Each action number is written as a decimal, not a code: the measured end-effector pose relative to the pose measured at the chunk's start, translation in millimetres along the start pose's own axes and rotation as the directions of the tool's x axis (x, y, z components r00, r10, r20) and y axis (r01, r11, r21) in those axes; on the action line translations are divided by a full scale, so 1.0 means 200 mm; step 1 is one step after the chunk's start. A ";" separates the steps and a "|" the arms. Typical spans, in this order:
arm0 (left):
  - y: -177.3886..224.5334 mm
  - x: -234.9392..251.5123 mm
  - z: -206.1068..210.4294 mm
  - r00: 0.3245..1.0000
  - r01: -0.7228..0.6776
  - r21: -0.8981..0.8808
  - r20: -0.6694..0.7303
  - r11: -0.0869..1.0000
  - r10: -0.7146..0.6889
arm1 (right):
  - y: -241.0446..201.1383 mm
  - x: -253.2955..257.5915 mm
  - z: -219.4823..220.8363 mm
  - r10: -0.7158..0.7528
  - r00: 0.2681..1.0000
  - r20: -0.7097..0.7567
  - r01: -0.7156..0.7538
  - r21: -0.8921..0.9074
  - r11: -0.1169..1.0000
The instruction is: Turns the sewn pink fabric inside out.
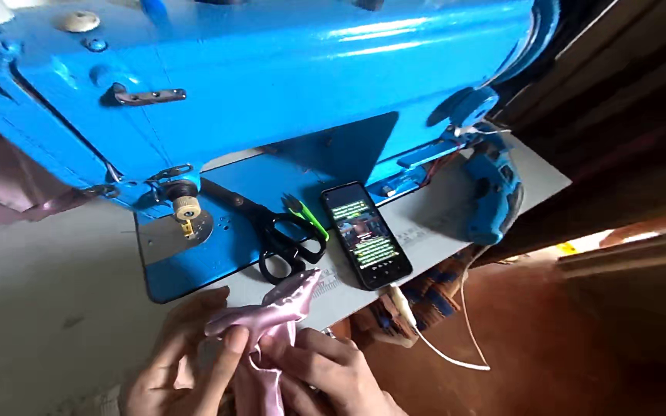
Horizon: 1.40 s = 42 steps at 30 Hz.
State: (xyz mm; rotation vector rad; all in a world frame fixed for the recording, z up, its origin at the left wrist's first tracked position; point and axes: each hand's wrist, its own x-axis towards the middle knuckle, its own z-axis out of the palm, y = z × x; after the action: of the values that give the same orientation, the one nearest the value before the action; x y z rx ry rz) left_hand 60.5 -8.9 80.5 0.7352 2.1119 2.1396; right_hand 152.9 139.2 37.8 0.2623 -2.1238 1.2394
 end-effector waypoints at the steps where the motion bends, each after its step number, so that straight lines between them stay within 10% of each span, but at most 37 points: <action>1: 0.01 0.00 -0.02 0.999 0.030 -0.018 0.026 0.999 -0.030 | 0.00 0.00 0.00 0.000 1.000 0.011 0.001 -0.015 1.000; 12: -0.05 -0.01 -0.05 0.978 -0.085 0.105 0.199 0.991 0.063 | -0.02 0.02 -0.01 0.078 0.997 0.008 -0.078 -0.029 0.997; 20: -0.12 -0.02 -0.03 0.947 -0.156 0.050 0.290 0.986 0.135 | 0.03 0.01 -0.02 0.181 0.983 0.039 -0.184 0.273 0.944; 28: -0.05 0.01 -0.06 0.989 -0.080 -0.134 0.112 0.988 0.096 | 0.09 0.04 -0.10 0.277 0.960 0.046 -0.262 0.500 0.826; 34: -0.04 0.04 0.02 0.979 -0.191 0.090 -0.050 0.977 0.196 | 0.08 0.02 -0.09 0.230 0.966 0.118 -0.258 0.510 0.821; 42: -0.05 0.07 -0.04 0.935 -0.353 0.316 0.111 0.880 0.336 | 0.07 0.01 -0.11 0.152 0.978 0.144 -0.194 0.350 0.916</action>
State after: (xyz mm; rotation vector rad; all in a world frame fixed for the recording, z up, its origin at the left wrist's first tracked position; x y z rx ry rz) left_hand 41.3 -11.3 76.1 1.2750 2.5060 1.8867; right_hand 154.2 165.1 36.5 0.3146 -2.0333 1.7635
